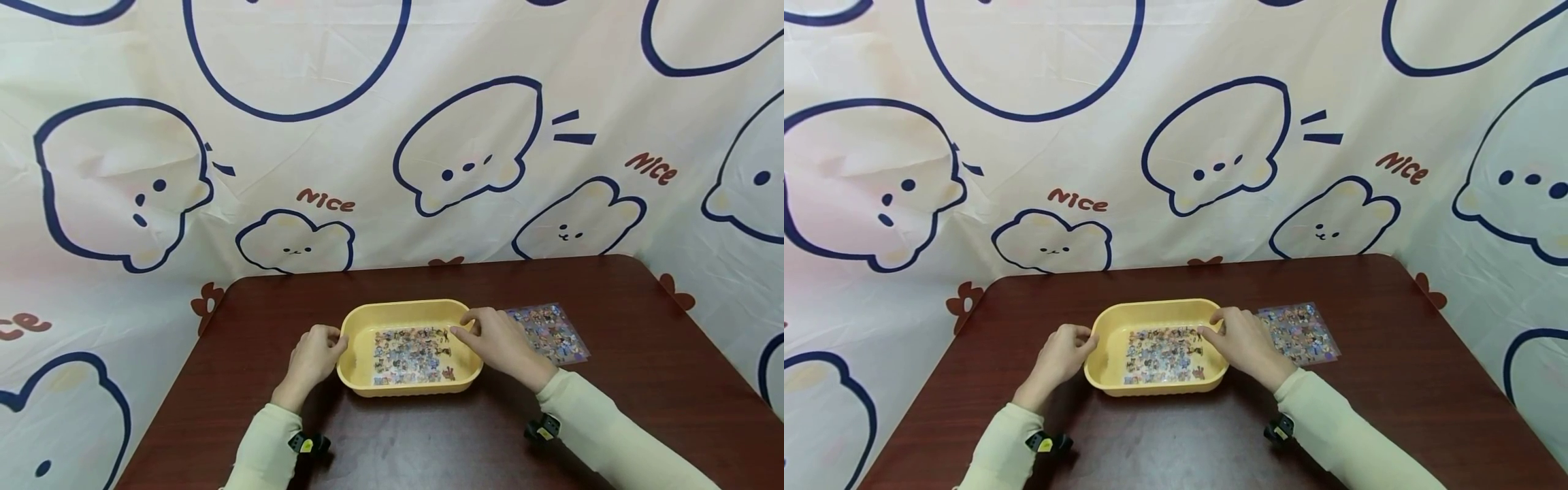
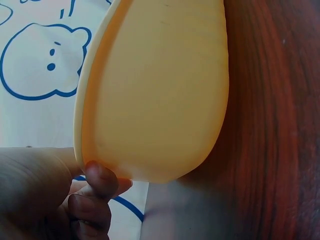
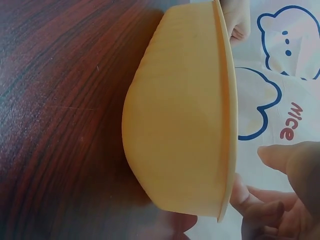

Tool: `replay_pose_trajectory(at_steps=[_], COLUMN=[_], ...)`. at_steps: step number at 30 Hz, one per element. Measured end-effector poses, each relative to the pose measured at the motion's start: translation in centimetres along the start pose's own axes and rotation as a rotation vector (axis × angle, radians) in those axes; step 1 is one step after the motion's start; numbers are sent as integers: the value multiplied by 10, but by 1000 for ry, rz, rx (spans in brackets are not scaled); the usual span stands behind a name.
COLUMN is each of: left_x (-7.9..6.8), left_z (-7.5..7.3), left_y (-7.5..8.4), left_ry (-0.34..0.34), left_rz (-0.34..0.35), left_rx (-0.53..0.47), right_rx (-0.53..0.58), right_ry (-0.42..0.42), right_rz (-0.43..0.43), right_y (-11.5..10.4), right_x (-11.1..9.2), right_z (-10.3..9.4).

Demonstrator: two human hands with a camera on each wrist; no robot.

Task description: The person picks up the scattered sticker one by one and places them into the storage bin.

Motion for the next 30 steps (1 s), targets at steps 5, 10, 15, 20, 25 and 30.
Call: replay_pose_trajectory(at_steps=[5,10,15,20,25,30], left_x=[0,1,0,-1,0,0], left_z=[1,1,0,-1,-2,0], left_y=[0,1,2,2,2,0], left_ry=[2,2,6,4,0,-9], left_rz=[-5,-4,-4,-5,-10,-12], left_rx=[-5,-7,-4,1,7,-1], right_rx=[13,11,-1,-12,-18,-18], right_ry=[15,18,28,44,52,53], right_rz=[2,10,0,-9,-8,-4], right_y=[1,1,1,1,2,3], right_x=[-1,-1,-3,-5,-6,-7], right_z=[-1,-3,-5,-7,-9,-10])
Point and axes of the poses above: each hand's wrist, its own x-axis towards the middle knuckle, its own z-axis out of the palm, y = z × x, the point moved 5 cm from there along x, towards the middle knuckle, and after that the axes turned 11 degrees about -y, right-handed, at the moved point
